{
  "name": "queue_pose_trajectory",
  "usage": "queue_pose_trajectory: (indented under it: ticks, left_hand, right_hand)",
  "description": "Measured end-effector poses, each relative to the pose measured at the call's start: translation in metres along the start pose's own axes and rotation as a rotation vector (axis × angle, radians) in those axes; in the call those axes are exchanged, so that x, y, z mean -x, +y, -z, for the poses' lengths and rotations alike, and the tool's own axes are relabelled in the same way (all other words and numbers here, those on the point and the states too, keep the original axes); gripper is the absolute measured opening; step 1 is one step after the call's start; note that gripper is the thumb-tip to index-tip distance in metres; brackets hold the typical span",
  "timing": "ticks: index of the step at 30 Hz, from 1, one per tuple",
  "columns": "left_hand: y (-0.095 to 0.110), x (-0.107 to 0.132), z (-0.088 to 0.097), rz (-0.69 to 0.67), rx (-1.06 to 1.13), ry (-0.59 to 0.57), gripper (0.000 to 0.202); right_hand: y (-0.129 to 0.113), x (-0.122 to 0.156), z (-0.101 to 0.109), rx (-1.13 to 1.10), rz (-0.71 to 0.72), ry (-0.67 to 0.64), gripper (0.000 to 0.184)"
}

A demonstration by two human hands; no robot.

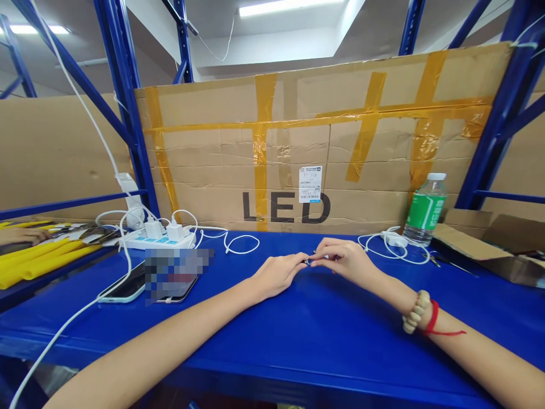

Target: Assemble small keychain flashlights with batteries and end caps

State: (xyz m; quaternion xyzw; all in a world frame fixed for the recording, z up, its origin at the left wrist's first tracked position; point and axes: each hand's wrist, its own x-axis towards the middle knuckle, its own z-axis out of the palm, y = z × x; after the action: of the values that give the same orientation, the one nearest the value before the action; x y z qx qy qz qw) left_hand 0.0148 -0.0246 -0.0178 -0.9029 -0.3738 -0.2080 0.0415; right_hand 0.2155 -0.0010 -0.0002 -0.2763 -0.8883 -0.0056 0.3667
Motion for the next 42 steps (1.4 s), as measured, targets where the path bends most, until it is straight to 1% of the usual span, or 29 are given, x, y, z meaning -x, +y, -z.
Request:
queue_pose_trajectory:
  ticks: [4, 9, 13, 19, 22, 26, 29, 36, 39, 42]
  left_hand:
    - [-0.002, 0.000, -0.001, -0.018, 0.073, 0.000, 0.029]
    - [-0.004, 0.000, -0.003, -0.063, 0.158, 0.023, 0.027]
    - [-0.001, -0.001, -0.002, -0.036, 0.188, 0.042, 0.025]
    - [0.002, 0.000, -0.002, 0.001, 0.174, 0.063, 0.021]
    - [0.002, 0.001, -0.002, 0.003, 0.159, 0.072, 0.020]
    - [0.000, 0.002, -0.004, -0.018, 0.108, 0.079, 0.021]
    - [-0.002, 0.003, -0.005, -0.016, 0.062, 0.077, 0.022]
    - [-0.003, 0.002, -0.006, -0.017, 0.067, 0.127, 0.021]
    - [-0.003, 0.002, -0.006, -0.032, 0.064, 0.138, 0.022]
    - [-0.003, 0.002, -0.006, -0.050, 0.050, 0.150, 0.023]
  right_hand:
    - [0.000, 0.000, 0.000, 0.031, -0.034, 0.031, 0.024]
    - [-0.001, 0.000, 0.002, 0.011, -0.052, 0.049, 0.021]
    - [0.001, 0.000, 0.002, -0.040, -0.069, 0.059, 0.016]
    - [0.000, -0.001, -0.001, -0.143, -0.146, 0.040, 0.018]
    - [-0.003, -0.001, -0.003, -0.168, -0.218, 0.007, 0.018]
    - [-0.006, 0.001, -0.008, -0.254, -0.328, -0.049, 0.018]
    - [-0.007, 0.003, -0.013, -0.303, -0.355, -0.064, 0.020]
    - [-0.012, 0.004, -0.017, -0.313, -0.402, -0.017, 0.021]
    - [-0.012, 0.005, -0.017, -0.323, -0.429, -0.030, 0.023]
    - [-0.012, 0.005, -0.018, -0.398, -0.460, -0.055, 0.026]
